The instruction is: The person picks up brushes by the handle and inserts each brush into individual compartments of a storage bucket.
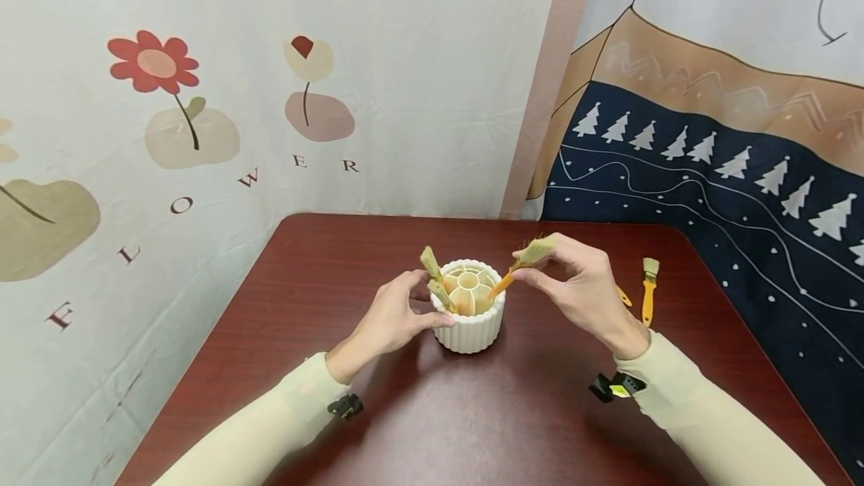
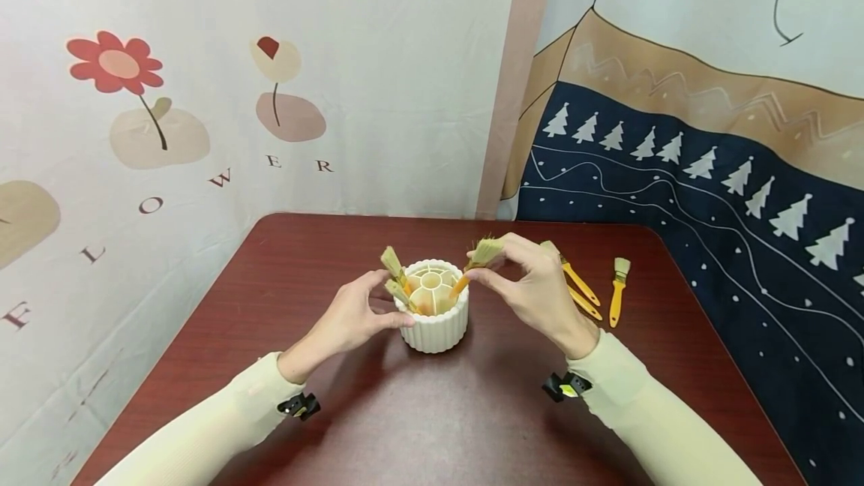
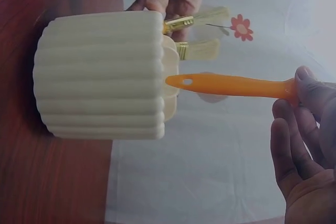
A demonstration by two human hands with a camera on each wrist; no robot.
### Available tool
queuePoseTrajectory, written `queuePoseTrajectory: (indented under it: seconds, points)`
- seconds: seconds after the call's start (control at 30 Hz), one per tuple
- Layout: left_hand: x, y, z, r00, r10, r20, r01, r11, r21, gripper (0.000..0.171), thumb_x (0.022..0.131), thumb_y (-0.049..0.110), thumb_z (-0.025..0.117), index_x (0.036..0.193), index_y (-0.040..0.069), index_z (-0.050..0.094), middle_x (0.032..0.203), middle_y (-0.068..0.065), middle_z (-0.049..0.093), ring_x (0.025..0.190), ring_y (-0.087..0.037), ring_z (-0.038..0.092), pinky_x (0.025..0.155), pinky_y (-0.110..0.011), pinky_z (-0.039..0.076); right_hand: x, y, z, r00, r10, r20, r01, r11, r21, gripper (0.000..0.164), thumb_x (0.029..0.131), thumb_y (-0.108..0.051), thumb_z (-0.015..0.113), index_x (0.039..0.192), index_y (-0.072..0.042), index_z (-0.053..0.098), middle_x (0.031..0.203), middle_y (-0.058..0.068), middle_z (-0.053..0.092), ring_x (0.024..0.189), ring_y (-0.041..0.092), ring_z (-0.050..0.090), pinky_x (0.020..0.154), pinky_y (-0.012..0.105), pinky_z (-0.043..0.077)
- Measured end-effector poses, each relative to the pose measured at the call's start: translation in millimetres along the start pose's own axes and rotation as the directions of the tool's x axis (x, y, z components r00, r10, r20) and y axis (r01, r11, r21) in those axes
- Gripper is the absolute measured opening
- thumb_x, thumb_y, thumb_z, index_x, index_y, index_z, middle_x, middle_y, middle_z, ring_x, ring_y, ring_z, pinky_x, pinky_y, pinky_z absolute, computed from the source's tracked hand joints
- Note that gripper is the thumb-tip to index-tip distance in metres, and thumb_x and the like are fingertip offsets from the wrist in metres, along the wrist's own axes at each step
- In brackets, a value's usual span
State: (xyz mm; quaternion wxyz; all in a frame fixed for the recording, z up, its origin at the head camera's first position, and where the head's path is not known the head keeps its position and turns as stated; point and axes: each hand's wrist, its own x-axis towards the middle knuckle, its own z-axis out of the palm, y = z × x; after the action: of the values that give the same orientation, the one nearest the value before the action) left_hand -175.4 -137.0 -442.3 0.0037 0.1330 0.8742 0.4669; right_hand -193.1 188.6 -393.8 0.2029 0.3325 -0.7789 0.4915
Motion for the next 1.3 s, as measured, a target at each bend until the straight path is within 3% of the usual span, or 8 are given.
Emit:
queuePoseTrajectory:
  seconds: [0.1,0.33,0.47,0.7,0.9,1.13,1.3]
  points:
    - [-0.2,0.4,0.0,1.0,0.0,-0.001,0.0,1.0,0.004,0.075,0.086,0.026,0.107,0.148,0.003,0.071,0.13,-0.017,0.084,0.117,-0.034,0.087,0.104,-0.054,0.071,0,2,5,0.999,-0.035,0.019,0.036,0.999,-0.021,0.04,0.082,0.006,0.101,0.112,-0.016,0.086,0.116,0.007,0.089,0.106,0.007,0.081,0.09,0.015,0.062]
    - [-0.4,1.3,-0.1,1.0,-0.008,-0.002,0.008,1.0,0.004,0.077,0.086,0.026,0.107,0.149,0.001,0.07,0.13,-0.018,0.084,0.117,-0.034,0.087,0.103,-0.054,0.071,-2,9,17,0.992,-0.091,0.084,0.089,0.996,0.025,0.048,0.079,0.013,0.1,0.114,-0.016,0.087,0.116,0.006,0.088,0.102,0.01,0.082,0.091,0.02,0.068]
    - [-0.8,1.9,-0.4,1.0,-0.011,-0.002,0.011,1.0,-0.002,0.078,0.086,0.026,0.107,0.15,0.0,0.07,0.131,-0.019,0.083,0.117,-0.035,0.087,0.103,-0.054,0.071,-3,12,23,0.986,-0.121,0.117,0.119,0.993,0.027,0.044,0.079,0.013,0.1,0.113,-0.013,0.088,0.112,0.007,0.087,0.101,0.011,0.08,0.09,0.019,0.067]
    - [0.2,3.4,-2.7,1.0,-0.003,0.009,0.003,1.0,0.001,0.076,0.087,0.026,0.107,0.148,0.001,0.07,0.13,-0.019,0.084,0.116,-0.035,0.087,0.102,-0.053,0.072,-2,20,31,0.973,-0.162,0.163,0.16,0.987,0.023,0.039,0.081,0.008,0.101,0.11,-0.014,0.088,0.108,-0.004,0.085,0.1,0.011,0.08,0.091,0.019,0.066]
    - [1.2,3.9,-3.5,1.0,-0.002,0.012,0.002,1.0,0.016,0.075,0.087,0.027,0.107,0.147,0.001,0.07,0.128,-0.018,0.084,0.116,-0.035,0.087,0.102,-0.054,0.071,-6,24,34,0.966,-0.125,0.225,0.127,0.992,0.006,0.038,0.084,0.005,0.1,0.116,-0.013,0.089,0.112,-0.007,0.085,0.105,0.011,0.08,0.099,0.017,0.065]
    - [-0.3,2.9,-2.1,1.0,-0.007,0.018,0.007,1.0,-0.001,0.077,0.087,0.027,0.107,0.149,0.001,0.069,0.127,-0.018,0.085,0.116,-0.036,0.087,0.102,-0.055,0.071,-10,29,38,0.957,-0.089,0.275,0.096,0.995,-0.011,0.038,0.087,0.003,0.099,0.115,-0.021,0.089,0.114,-0.011,0.084,0.106,0.009,0.08,0.097,0.029,0.07]
    - [-0.3,2.3,-1.3,1.0,-0.01,0.018,0.01,1.0,-0.007,0.076,0.087,0.027,0.107,0.148,0.001,0.07,0.126,-0.018,0.085,0.114,-0.036,0.087,0.102,-0.055,0.071,-12,32,40,0.954,-0.101,0.281,0.111,0.994,-0.02,0.036,0.088,0.001,0.098,0.116,-0.019,0.089,0.112,-0.008,0.084,0.103,0.011,0.079,0.096,0.03,0.07]
